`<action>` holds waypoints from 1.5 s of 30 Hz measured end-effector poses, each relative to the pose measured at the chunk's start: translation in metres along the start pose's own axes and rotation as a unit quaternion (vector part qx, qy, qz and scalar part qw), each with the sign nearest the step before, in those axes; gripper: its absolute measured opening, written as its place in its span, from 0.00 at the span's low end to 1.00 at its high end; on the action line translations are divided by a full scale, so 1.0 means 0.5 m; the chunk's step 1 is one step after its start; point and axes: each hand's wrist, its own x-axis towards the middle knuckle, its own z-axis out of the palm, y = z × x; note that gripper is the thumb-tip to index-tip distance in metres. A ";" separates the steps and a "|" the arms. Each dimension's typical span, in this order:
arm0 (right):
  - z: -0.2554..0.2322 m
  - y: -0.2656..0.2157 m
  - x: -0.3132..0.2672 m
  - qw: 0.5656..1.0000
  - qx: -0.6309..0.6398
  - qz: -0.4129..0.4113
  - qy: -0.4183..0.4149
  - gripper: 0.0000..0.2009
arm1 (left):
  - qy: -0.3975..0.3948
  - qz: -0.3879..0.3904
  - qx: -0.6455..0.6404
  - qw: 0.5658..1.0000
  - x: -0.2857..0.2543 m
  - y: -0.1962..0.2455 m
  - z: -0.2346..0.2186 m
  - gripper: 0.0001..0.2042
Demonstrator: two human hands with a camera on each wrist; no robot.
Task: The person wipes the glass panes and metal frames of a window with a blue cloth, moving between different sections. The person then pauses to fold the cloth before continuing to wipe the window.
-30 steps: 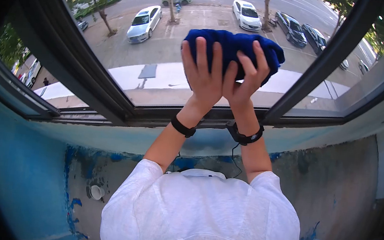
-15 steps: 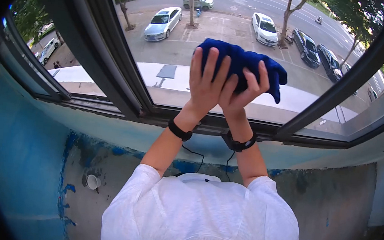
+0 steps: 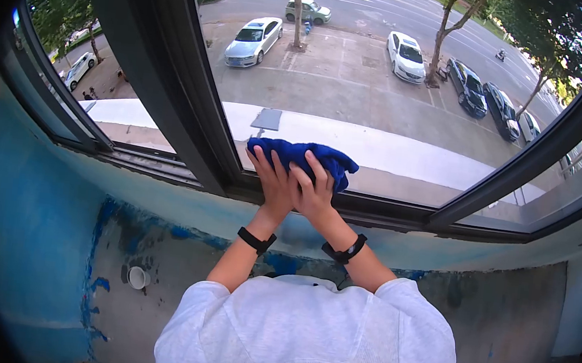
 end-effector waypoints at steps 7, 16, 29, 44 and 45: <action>-0.095 0.051 0.369 0.990 0.009 -0.018 0.142 0.18 | 0.140 0.120 0.024 0.983 0.387 0.123 -0.048 0.19; -0.136 0.144 0.009 0.984 -0.165 0.061 -0.010 0.21 | 0.072 0.157 0.048 0.984 0.085 0.152 0.100 0.27; -0.236 0.166 0.408 0.983 -0.138 -0.030 0.119 0.22 | 0.179 0.116 -0.076 0.974 0.475 0.305 -0.013 0.25; -0.194 0.180 0.138 0.992 -0.116 0.042 0.020 0.23 | 0.043 0.100 -0.014 0.994 0.227 0.245 0.053 0.27; -0.201 0.175 0.225 0.991 -0.125 0.024 0.049 0.22 | 0.069 0.092 -0.028 0.993 0.303 0.262 0.027 0.27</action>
